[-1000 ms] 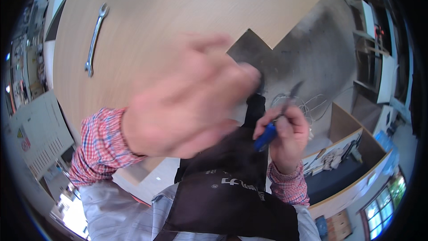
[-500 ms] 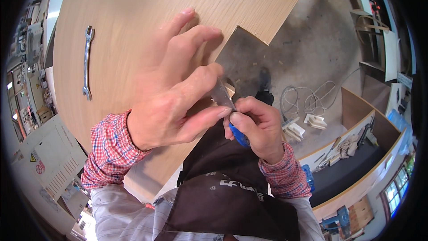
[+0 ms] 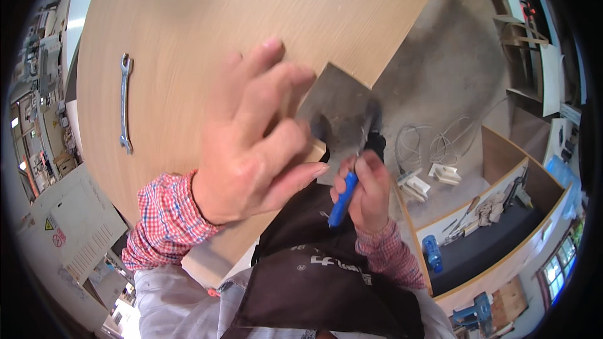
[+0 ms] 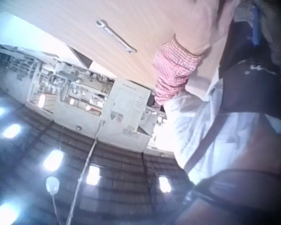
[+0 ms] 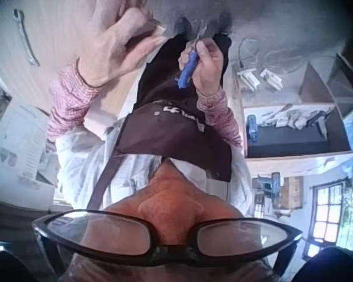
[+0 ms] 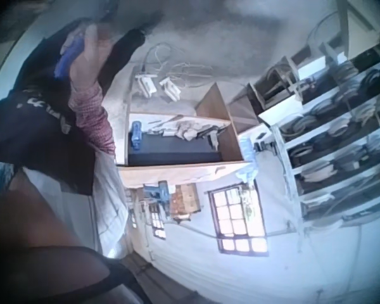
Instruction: The person uses a wrench and a utility knife to trim and smooth the edges of a rectangular cutout on a large wooden board. They alternate between scraping with the wrench and cutting with the knife to refine the edges.
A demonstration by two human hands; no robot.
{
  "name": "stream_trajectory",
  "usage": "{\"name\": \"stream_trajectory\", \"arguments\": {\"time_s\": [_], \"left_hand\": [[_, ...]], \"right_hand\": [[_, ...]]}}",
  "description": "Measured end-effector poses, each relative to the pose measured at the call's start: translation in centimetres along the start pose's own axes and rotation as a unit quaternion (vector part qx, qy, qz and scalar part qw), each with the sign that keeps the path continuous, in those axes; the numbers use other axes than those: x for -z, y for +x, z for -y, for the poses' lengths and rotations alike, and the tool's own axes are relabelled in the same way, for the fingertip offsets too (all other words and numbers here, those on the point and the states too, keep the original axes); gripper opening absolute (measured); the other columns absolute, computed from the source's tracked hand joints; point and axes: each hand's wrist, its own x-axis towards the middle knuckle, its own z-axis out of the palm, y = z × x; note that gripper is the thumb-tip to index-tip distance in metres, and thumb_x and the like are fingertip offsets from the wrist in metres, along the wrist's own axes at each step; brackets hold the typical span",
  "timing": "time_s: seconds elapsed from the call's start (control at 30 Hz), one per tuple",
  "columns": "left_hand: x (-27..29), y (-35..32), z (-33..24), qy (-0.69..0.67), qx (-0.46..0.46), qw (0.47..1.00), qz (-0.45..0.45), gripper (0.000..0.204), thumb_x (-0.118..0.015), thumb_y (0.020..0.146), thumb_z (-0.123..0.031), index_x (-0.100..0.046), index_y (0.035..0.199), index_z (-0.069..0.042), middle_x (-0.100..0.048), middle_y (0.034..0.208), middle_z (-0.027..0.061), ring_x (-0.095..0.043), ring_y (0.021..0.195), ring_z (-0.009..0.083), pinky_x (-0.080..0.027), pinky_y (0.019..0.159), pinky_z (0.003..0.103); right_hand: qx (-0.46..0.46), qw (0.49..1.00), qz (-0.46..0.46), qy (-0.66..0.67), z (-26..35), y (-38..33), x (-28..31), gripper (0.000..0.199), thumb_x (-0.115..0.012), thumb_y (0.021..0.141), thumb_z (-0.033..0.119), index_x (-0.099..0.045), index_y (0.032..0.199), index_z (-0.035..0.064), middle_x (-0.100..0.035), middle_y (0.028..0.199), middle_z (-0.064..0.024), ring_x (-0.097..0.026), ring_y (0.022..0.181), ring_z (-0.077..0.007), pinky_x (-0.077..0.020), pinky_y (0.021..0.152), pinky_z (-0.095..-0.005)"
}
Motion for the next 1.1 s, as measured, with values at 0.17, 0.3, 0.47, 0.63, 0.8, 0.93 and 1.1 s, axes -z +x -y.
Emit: {"name": "stream_trajectory", "arguments": {"time_s": [0.17, 0.3, 0.47, 0.63, 0.8, 0.93, 1.1], "left_hand": [[-0.2, 1.1, -1.0, 0.011, -0.002, 1.0, 0.009, 0.015, -0.076, 0.07, -0.013, -0.063, 0.074, -0.005, -0.056, 0.133, 0.0235, -0.042, 0.136, 0.0527, -0.033, 0.108, 0.066], [-0.9, 1.7, -0.9, -0.006, -0.011, 1.0, -0.003, 0.023, -0.076, 0.069, -0.009, -0.066, 0.089, -0.002, -0.055, 0.132, 0.0251, -0.044, 0.134, 0.0533, -0.036, 0.108, 0.064], [-1.0, 4.4, 1.0, -0.004, -0.011, 0.997, -0.082, 0.068, -0.08, 0.075, -0.022, -0.053, 0.132, 0.003, -0.05, 0.138, 0.0259, -0.044, 0.133, 0.0526, -0.038, 0.109, 0.057], [0.3, 6.5, 2.6, 0.068, -0.042, 0.997, -0.011, 0.081, -0.082, 0.074, -0.036, -0.051, 0.14, 0.0, -0.052, 0.139, 0.0223, -0.046, 0.135, 0.0459, -0.04, 0.109, 0.053], [2.1, 5.7, 4.2, 0.053, -0.07, 0.995, 0.043, 0.083, -0.08, 0.076, -0.045, -0.052, 0.139, 0.0, -0.052, 0.14, 0.023, -0.045, 0.136, 0.0487, -0.04, 0.109, 0.054], [2.5, 5.1, 5.0, 0.025, -0.073, 0.996, 0.04, 0.083, -0.079, 0.078, -0.051, -0.053, 0.139, 0.0, -0.051, 0.14, 0.0245, -0.043, 0.137, 0.0501, -0.038, 0.111, 0.055], [2.5, 5.2, 5.3, 0.033, -0.091, 0.994, 0.05, 0.085, -0.076, 0.079, -0.056, -0.053, 0.139, 0.001, -0.051, 0.14, 0.0249, -0.043, 0.137, 0.0507, -0.037, 0.111, 0.056]], "right_hand": [[0.013, 0.999, -0.019, -0.024, 0.6, -0.5, 2.0, 0.01, -0.053, 0.103, 0.011, -0.055, 0.111, 0.006, -0.064, 0.098, -0.0122, -0.064, 0.084, -0.0217, -0.0562, 0.071, -0.0362], [0.057, 0.997, 0.047, 0.006, 4.0, -0.8, -1.2, 0.024, -0.05, 0.101, 0.006, -0.053, 0.124, 0.003, -0.065, 0.11, -0.0182, -0.068, 0.094, -0.0277, -0.061, 0.078, -0.043], [-0.081, 0.991, 0.11, 0.014, 1.4, -0.8, 1.0, 0.026, -0.051, 0.101, 0.007, -0.051, 0.126, 0.0023, -0.065, 0.111, -0.0201, -0.069, 0.09, -0.0277, -0.0614, 0.067, -0.0404], [0.046, 0.997, 0.062, -0.022, 3.7, -0.5, 0.8, 0.026, -0.053, 0.099, 0.009, -0.053, 0.125, 0.0017, -0.065, 0.1, -0.0159, -0.066, 0.081, -0.0229, -0.0574, 0.064, -0.0364], [0.294, 0.832, 0.079, -0.464, 4.4, 0.2, -0.5, 0.029, -0.054, 0.096, 0.008, -0.059, 0.122, -0.0026, -0.066, 0.097, -0.0136, -0.062, 0.081, -0.0223, -0.0512, 0.073, -0.034], [0.373, 0.751, 0.146, -0.525, 4.3, 2.7, -3.9, 0.033, -0.059, 0.096, 0.015, -0.059, 0.124, -0.0025, -0.064, 0.096, -0.016, -0.061, 0.087, -0.0325, -0.0497, 0.08, -0.0393], [0.331, 0.787, 0.126, -0.505, 4.1, 4.9, -6.0, 0.033, -0.058, 0.098, 0.021, -0.061, 0.12, -0.0031, -0.063, 0.096, -0.0179, -0.062, 0.087, -0.0357, -0.0501, 0.079, -0.043]]}}
